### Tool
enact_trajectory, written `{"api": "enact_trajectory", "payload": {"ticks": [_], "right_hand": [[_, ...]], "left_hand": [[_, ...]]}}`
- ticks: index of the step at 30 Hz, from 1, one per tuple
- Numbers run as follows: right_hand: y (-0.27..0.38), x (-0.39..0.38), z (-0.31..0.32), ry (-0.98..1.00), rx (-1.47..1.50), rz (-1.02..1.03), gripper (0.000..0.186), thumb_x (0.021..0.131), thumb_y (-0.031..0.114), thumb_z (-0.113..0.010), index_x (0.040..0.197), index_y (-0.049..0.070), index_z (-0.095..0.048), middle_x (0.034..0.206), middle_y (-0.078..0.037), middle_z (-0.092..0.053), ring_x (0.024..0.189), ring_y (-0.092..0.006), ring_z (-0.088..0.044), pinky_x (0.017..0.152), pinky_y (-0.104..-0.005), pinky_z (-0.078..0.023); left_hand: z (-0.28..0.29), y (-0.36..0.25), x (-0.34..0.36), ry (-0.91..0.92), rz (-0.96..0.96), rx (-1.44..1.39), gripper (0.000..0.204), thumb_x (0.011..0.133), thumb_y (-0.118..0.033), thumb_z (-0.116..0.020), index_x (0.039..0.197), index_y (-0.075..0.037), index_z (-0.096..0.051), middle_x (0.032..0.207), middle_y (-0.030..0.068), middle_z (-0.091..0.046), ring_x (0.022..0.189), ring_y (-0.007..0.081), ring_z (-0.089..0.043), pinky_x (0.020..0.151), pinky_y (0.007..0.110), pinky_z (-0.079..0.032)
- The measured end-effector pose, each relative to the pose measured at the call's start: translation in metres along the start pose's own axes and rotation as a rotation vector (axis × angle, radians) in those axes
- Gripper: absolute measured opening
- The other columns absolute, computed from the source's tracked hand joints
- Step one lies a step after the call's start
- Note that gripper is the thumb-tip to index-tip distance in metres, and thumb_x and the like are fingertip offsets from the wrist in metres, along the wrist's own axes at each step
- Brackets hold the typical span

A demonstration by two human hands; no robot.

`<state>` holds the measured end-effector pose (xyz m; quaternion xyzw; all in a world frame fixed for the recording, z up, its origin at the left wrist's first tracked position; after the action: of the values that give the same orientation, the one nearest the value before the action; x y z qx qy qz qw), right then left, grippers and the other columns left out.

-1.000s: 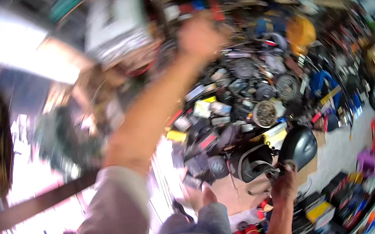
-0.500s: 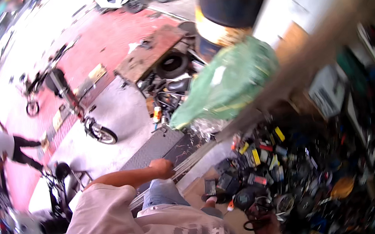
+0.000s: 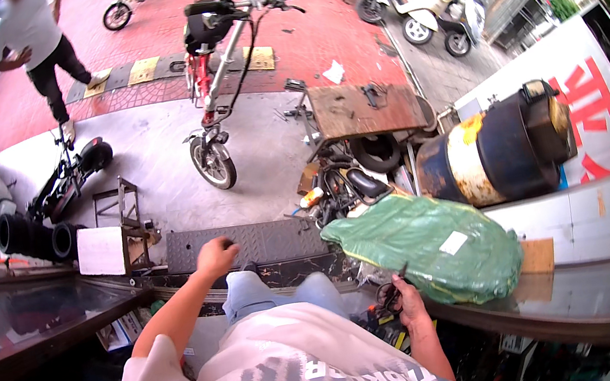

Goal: The person repairs a red folding bicycle in a workshop, focusing on the handlebars and seat. They use a screwdriver to adjust components on the handlebars, then use scissors to cut a cable. The person also adjusts the seat post and uses a phone to scan a QR code.

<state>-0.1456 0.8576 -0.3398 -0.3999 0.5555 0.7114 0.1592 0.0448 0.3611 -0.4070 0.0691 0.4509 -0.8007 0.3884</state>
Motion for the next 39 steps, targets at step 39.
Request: {"api": "enact_trajectory", "payload": {"ticks": [39], "right_hand": [[0.423, 0.379, -0.463, 0.771, -0.149, -0.032, 0.063, 0.093, 0.066, -0.068, 0.086, 0.003, -0.065, 0.064, -0.003, -0.059, 0.051, -0.0124, -0.055, 0.048, -0.0271, -0.041]], "left_hand": [[0.136, -0.197, 0.531, -0.104, -0.191, -1.167, 0.029, 0.105, -0.012, -0.059, 0.131, 0.001, -0.060, 0.124, 0.0107, -0.069, 0.097, 0.0234, -0.075, 0.087, 0.037, -0.062]]}}
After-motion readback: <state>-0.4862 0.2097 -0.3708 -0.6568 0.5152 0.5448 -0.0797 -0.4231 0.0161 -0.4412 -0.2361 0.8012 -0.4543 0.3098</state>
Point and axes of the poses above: each hand's wrist, its own x-axis towards the middle knuckle, its own z-axis out of the back of the hand, y = z × x, the point moved 10 cm from there along x, towards the middle knuckle
